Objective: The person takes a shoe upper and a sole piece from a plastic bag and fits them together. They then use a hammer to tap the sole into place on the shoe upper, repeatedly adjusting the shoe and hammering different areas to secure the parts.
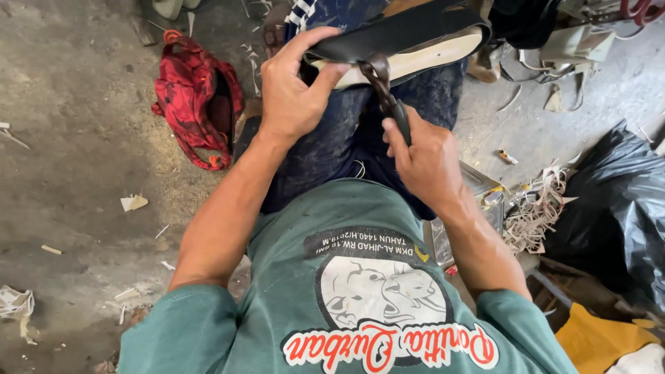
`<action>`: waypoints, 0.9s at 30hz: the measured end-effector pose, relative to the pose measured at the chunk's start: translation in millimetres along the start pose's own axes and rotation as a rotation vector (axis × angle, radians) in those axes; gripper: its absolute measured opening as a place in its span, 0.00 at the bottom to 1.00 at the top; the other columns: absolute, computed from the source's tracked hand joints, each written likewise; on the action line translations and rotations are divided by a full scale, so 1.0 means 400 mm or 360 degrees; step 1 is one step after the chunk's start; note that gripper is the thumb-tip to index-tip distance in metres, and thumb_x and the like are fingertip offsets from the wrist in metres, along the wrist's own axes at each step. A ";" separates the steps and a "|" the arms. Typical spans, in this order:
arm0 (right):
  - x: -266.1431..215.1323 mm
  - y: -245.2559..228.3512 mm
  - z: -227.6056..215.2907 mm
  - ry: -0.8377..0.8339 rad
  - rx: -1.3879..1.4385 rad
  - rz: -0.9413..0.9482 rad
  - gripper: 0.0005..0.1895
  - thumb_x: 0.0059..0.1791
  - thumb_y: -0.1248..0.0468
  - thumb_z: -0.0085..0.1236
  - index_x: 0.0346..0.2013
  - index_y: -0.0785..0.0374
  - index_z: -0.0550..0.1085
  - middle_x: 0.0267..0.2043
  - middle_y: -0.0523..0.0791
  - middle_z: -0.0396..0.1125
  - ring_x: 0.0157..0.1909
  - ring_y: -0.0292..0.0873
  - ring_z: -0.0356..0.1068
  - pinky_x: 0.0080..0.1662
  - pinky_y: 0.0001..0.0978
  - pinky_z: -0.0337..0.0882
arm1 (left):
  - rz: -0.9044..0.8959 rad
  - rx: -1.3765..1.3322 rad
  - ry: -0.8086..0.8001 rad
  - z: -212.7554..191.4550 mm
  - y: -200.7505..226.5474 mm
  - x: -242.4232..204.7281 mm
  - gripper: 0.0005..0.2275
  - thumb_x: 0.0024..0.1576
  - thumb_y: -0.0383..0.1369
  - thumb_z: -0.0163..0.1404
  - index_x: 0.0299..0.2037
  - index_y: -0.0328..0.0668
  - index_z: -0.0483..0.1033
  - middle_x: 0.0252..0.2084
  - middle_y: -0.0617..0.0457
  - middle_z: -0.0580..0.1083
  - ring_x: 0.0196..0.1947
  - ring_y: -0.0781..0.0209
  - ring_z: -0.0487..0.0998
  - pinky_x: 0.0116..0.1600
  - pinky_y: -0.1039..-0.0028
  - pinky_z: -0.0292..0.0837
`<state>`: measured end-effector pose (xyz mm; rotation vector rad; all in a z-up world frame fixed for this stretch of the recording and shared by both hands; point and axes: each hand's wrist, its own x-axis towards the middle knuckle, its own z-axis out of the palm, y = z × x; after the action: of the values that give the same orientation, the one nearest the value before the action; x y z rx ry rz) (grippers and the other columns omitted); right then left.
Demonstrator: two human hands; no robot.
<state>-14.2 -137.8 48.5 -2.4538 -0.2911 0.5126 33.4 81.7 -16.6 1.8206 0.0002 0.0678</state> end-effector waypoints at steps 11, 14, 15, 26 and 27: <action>0.025 -0.023 -0.037 -0.0069 0.0070 0.0046 0.13 0.61 0.62 0.44 0.53 0.62 0.75 0.26 0.37 0.69 0.24 0.34 0.71 0.32 0.32 0.70 | 0.0018 -0.0110 -0.0323 -0.029 0.012 0.022 0.16 0.62 0.30 0.55 0.60 0.44 0.73 0.57 0.48 0.76 0.57 0.52 0.78 0.59 0.67 0.70; 0.032 -0.010 -0.028 -0.0045 -0.0024 -0.0029 0.13 0.61 0.62 0.42 0.53 0.62 0.74 0.27 0.38 0.69 0.24 0.35 0.71 0.31 0.32 0.69 | 0.0013 -0.0073 -0.0276 -0.025 0.005 0.026 0.16 0.61 0.32 0.56 0.59 0.45 0.74 0.55 0.49 0.78 0.54 0.53 0.79 0.56 0.67 0.72; 0.033 -0.005 -0.024 -0.0052 -0.0025 -0.0032 0.13 0.61 0.62 0.42 0.53 0.62 0.74 0.27 0.38 0.69 0.24 0.35 0.71 0.31 0.32 0.69 | 0.0007 -0.0073 -0.0271 -0.023 0.002 0.030 0.16 0.61 0.32 0.56 0.59 0.45 0.74 0.55 0.49 0.78 0.54 0.53 0.79 0.56 0.67 0.72; 0.043 0.068 0.049 0.0278 0.0006 -0.0288 0.13 0.61 0.66 0.48 0.56 0.72 0.73 0.30 0.45 0.71 0.25 0.38 0.70 0.32 0.31 0.73 | 0.0016 -0.0085 -0.0249 -0.012 -0.011 0.048 0.15 0.60 0.33 0.58 0.57 0.43 0.76 0.54 0.48 0.79 0.53 0.53 0.81 0.55 0.68 0.75; 0.043 0.075 0.058 0.0279 0.0007 -0.0288 0.13 0.61 0.66 0.48 0.56 0.72 0.73 0.30 0.45 0.71 0.25 0.38 0.70 0.32 0.31 0.73 | 0.0016 -0.0084 -0.0250 -0.010 -0.012 0.049 0.15 0.60 0.33 0.58 0.57 0.43 0.76 0.54 0.48 0.79 0.53 0.53 0.81 0.55 0.68 0.75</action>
<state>-6.0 -144.1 8.2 -2.4188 -0.4327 0.2190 52.8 87.3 -19.4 1.7693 -0.1208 -0.0675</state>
